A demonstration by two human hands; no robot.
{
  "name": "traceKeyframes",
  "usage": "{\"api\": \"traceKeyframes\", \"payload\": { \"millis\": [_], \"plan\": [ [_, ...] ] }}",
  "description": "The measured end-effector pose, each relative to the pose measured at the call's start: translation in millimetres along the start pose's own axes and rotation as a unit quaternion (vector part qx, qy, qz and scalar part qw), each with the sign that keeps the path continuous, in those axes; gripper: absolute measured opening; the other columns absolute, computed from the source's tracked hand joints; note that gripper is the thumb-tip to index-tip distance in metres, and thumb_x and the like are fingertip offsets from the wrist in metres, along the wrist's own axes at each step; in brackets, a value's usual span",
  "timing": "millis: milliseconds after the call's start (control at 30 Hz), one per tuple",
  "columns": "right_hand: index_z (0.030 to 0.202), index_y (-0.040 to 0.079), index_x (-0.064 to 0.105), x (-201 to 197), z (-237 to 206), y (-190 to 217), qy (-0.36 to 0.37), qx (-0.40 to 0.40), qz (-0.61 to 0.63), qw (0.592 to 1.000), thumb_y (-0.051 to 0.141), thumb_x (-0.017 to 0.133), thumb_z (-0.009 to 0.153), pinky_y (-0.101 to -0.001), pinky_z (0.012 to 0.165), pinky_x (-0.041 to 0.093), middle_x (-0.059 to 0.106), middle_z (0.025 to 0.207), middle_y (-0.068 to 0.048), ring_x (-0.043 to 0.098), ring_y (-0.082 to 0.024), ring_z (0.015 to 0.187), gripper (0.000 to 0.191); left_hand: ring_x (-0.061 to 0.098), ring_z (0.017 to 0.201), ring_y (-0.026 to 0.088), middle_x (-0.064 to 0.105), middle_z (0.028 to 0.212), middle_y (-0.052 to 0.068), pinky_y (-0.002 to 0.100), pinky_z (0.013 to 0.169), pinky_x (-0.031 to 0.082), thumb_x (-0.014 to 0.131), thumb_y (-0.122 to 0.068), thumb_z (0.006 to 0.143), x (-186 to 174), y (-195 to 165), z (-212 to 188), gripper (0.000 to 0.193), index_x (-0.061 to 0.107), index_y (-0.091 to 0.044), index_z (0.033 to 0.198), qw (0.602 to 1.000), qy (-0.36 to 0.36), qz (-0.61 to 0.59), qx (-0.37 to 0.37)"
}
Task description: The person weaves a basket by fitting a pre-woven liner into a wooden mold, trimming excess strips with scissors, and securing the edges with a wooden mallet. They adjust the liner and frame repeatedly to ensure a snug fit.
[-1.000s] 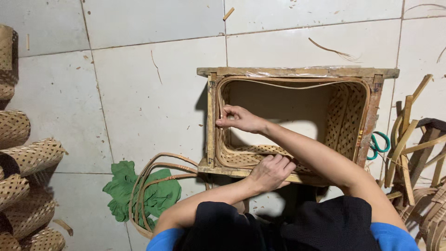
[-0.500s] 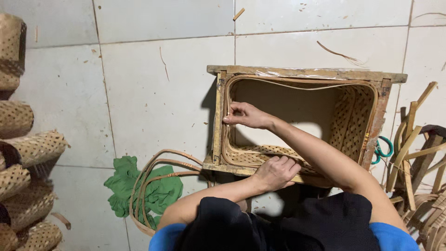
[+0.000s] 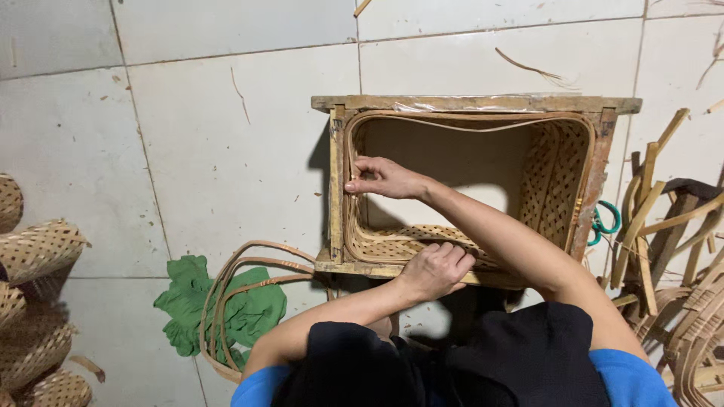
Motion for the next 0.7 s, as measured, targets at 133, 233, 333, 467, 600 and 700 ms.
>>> {"api": "traceKeyframes", "payload": {
  "millis": [133, 233, 333, 467, 600, 700],
  "plan": [
    [0.089, 0.008, 0.063, -1.3, 1.1, -1.1, 0.0, -0.01, -0.026, 1.0, 0.044, 0.071, 0.095, -0.0338, 0.079, 0.046, 0.056, 0.097, -0.001, 0.053, -0.012, 0.092, 0.037, 0.065, 0.085, 0.022, 0.063, 0.088, 0.006, 0.035, 0.072, 0.054, 0.088, -0.034, 0.066, 1.0, 1.0, -1.4, 0.05, 0.061, -0.008, 0.099, 1.0, 0.005, 0.006, 0.001],
    [0.087, 0.007, 0.063, 5.6, 3.9, 6.5, -0.027, -0.006, -0.04, 0.999, 0.045, 0.073, 0.094, -0.034, 0.076, 0.05, 0.06, 0.095, -0.003, 0.057, -0.013, 0.089, 0.04, 0.066, 0.086, 0.023, 0.064, 0.087, 0.007, 0.036, 0.073, 0.054, 0.089, -0.036, 0.068, 3.0, 3.7, -2.2, 0.049, 0.061, -0.009, 0.097, 1.0, 0.016, 0.002, -0.002],
    [0.091, 0.004, 0.064, 15.4, 0.0, 25.5, -0.092, 0.012, -0.183, 0.979, 0.043, 0.073, 0.094, -0.038, 0.074, 0.052, 0.06, 0.096, -0.009, 0.059, -0.02, 0.086, 0.041, 0.066, 0.086, 0.025, 0.066, 0.088, 0.008, 0.039, 0.076, 0.053, 0.089, -0.04, 0.072, 4.4, 7.3, -3.7, 0.049, 0.064, -0.008, 0.1, 0.999, 0.042, 0.005, 0.001],
    [0.114, -0.003, 0.065, -1.4, -45.5, 65.0, -0.144, -0.165, -0.321, 0.921, 0.031, 0.067, 0.104, -0.0435, 0.082, 0.054, 0.059, 0.107, -0.017, 0.062, -0.033, 0.097, 0.035, 0.065, 0.089, 0.028, 0.069, 0.093, 0.008, 0.049, 0.086, 0.051, 0.09, -0.043, 0.068, -0.6, 19.9, -7.4, 0.054, 0.071, -0.012, 0.108, 0.999, 0.043, 0.017, -0.009],
    [0.109, 0.004, 0.068, -75.5, -163.2, 85.0, -0.269, -0.165, -0.345, 0.884, 0.022, 0.067, 0.101, -0.0381, 0.083, 0.058, 0.067, 0.107, -0.011, 0.068, -0.027, 0.099, 0.02, 0.059, 0.118, 0.03, 0.066, 0.127, 0.005, 0.056, 0.108, 0.038, 0.092, -0.045, 0.058, -36.5, 65.2, -7.7, 0.076, 0.069, -0.017, 0.124, 0.998, 0.024, 0.047, 0.023],
    [0.112, 0.006, 0.071, -125.1, -265.3, 71.0, -0.442, -0.022, -0.332, 0.833, 0.017, 0.066, 0.105, -0.0349, 0.083, 0.058, 0.071, 0.109, -0.01, 0.069, -0.022, 0.099, 0.014, 0.046, 0.131, 0.033, 0.058, 0.137, 0.007, 0.059, 0.112, 0.027, 0.088, -0.05, 0.064, -87.8, 114.2, 0.0, 0.075, 0.064, -0.022, 0.129, 0.99, 0.112, 0.088, 0.004]
  ]
}}
Point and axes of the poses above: each hand's wrist, its own z-axis towards the middle knuckle, its own x-axis out of the palm, y = z × x, the point moved 1 cm from there along z, towards the middle knuckle
